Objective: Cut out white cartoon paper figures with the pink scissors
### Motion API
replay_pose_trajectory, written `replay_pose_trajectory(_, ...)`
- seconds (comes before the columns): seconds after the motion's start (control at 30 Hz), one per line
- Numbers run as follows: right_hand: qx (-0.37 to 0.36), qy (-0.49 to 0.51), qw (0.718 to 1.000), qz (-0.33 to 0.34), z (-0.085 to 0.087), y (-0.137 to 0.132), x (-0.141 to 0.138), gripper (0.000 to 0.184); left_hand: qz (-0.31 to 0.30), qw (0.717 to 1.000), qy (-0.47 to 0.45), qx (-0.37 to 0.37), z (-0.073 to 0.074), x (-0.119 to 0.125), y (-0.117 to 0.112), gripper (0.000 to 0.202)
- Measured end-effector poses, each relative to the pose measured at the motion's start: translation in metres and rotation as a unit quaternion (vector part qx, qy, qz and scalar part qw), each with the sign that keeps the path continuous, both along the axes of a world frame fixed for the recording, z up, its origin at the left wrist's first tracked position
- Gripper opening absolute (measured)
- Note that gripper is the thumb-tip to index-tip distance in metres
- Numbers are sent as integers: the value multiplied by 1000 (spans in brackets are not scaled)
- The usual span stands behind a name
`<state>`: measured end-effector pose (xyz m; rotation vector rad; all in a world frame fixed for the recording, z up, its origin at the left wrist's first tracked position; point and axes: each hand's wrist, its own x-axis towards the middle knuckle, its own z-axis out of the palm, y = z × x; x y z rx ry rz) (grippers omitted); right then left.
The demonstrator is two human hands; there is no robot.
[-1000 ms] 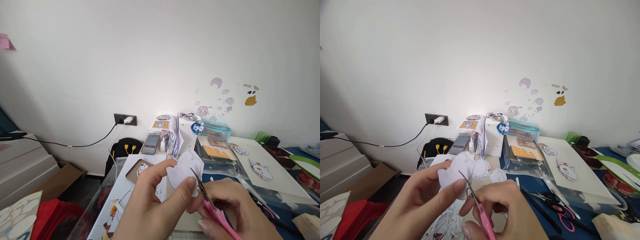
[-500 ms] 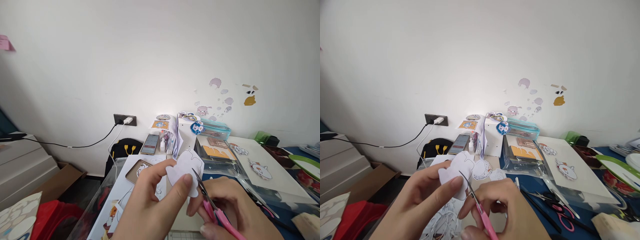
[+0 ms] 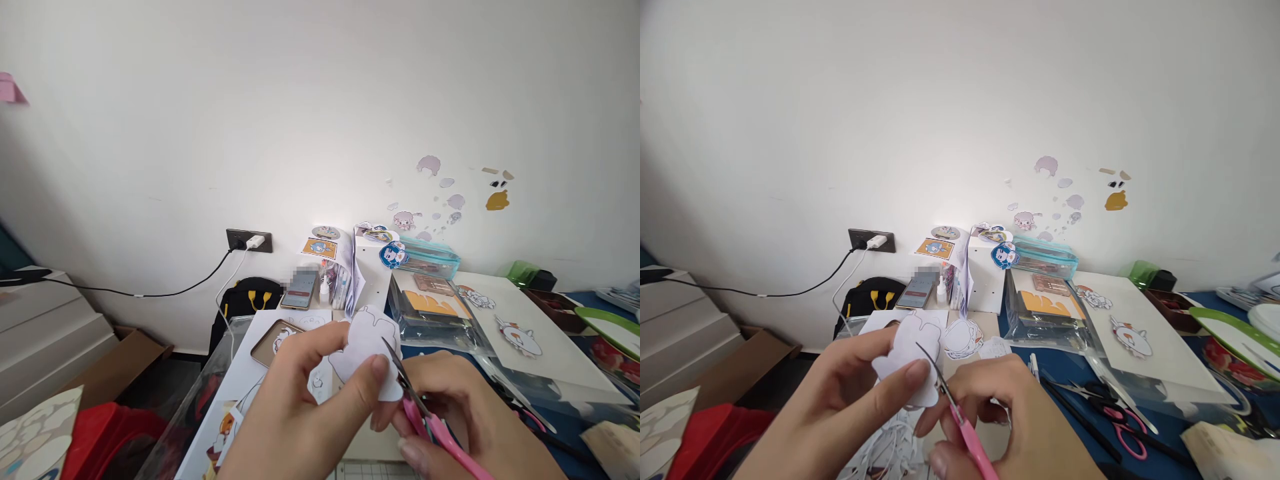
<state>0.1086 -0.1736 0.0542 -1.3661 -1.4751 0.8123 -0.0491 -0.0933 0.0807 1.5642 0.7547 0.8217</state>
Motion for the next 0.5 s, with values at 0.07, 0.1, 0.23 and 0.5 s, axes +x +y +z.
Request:
replay_pose_trajectory(0.07,-19,-6,999,34,-1,1,3,11,-37,999,-11,-3,2,0,1,19)
replay_pose_trajectory(0.1,-22,-1,999,35,-1,1,3,11,-46,999,-17,-6,3,0,2,18)
replay_pose_trajectory(0.23,-28,28,999,-19,1,2,-1,11,-22,999,-19,-14,4,1,0,21)
replay_pose_trajectory(0.5,-45,-130,991,-9,9,-2,14,19,137,990,-27,22,-4,1,1,26)
